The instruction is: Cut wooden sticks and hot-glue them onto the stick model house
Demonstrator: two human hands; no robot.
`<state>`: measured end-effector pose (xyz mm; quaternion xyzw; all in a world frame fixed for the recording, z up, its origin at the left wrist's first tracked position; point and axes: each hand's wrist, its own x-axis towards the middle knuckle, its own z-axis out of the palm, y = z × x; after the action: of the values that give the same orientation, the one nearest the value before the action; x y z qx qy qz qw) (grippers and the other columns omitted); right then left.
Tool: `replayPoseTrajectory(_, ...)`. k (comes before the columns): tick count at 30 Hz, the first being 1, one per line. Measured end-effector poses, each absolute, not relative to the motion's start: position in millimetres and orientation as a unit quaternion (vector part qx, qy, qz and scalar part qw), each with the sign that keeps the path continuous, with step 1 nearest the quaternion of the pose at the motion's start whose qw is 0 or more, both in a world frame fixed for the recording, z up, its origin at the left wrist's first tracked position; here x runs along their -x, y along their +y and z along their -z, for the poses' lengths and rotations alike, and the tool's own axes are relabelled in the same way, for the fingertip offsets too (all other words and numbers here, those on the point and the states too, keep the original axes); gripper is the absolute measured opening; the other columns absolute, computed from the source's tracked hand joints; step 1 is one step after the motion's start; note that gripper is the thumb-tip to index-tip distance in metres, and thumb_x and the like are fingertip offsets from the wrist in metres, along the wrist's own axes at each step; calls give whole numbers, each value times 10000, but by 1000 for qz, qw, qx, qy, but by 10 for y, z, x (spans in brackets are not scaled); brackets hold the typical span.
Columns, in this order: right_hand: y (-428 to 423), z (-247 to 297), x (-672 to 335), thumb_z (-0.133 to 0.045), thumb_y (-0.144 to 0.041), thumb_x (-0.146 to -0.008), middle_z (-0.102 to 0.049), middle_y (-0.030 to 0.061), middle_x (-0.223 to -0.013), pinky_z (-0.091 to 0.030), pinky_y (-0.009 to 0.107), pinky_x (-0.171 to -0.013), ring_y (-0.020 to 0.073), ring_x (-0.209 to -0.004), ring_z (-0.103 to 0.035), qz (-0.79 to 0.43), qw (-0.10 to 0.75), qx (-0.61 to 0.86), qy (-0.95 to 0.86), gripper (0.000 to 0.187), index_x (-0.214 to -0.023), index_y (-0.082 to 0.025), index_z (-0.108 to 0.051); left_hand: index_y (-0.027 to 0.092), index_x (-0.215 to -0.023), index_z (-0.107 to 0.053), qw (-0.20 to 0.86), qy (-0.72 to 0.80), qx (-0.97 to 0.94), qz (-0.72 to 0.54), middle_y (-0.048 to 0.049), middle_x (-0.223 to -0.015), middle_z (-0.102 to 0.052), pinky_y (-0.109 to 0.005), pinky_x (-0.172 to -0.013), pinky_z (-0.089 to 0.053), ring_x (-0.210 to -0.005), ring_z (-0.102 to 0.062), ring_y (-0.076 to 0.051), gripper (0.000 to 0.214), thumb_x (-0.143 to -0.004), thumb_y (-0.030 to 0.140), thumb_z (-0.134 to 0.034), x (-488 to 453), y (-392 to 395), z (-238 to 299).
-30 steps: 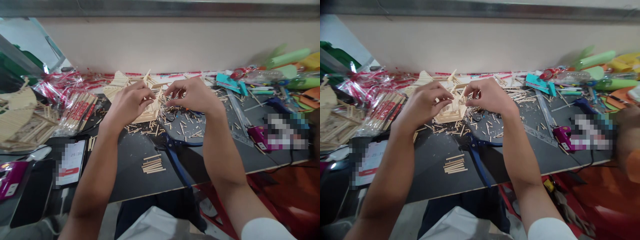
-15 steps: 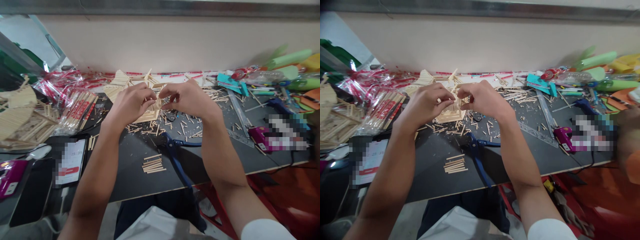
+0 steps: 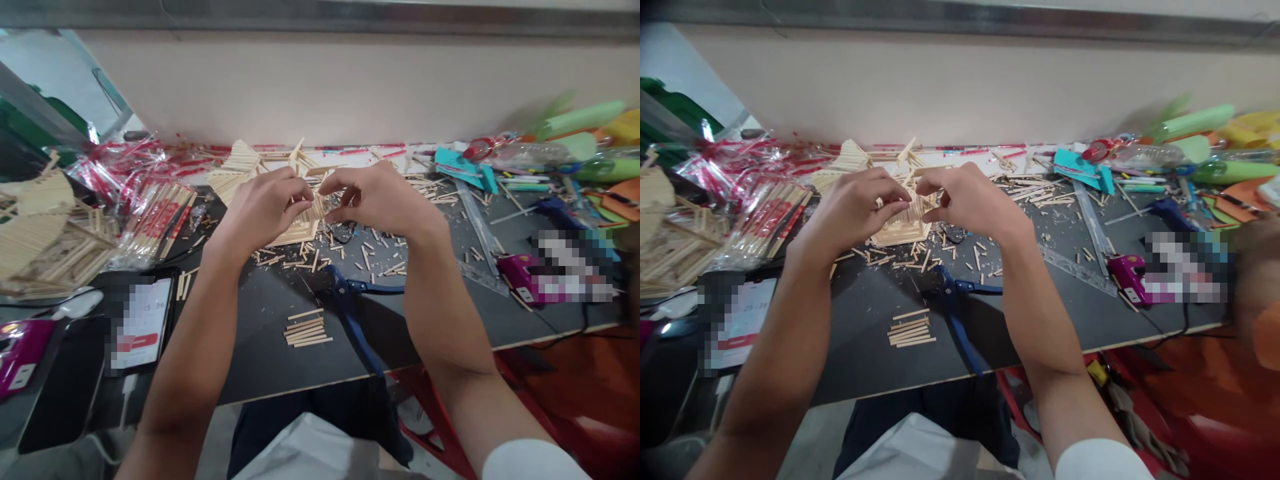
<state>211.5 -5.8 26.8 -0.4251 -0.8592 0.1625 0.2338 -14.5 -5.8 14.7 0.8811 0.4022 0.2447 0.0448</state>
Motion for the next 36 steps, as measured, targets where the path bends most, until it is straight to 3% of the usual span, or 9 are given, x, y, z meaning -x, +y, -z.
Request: replayPoseTrajectory(36, 39, -207, -2128, -780, -344, -780, -712, 48, -880, -458, 312, -668, 146, -677, -595, -193, 213, 429, -856, 302, -1033, -181, -756, 222, -1127, -733, 26, 415, -886, -203, -65, -1032, -694, -314, -804, -476, -930, -647, -206, 263, -980, 341, -550, 95, -65, -111)
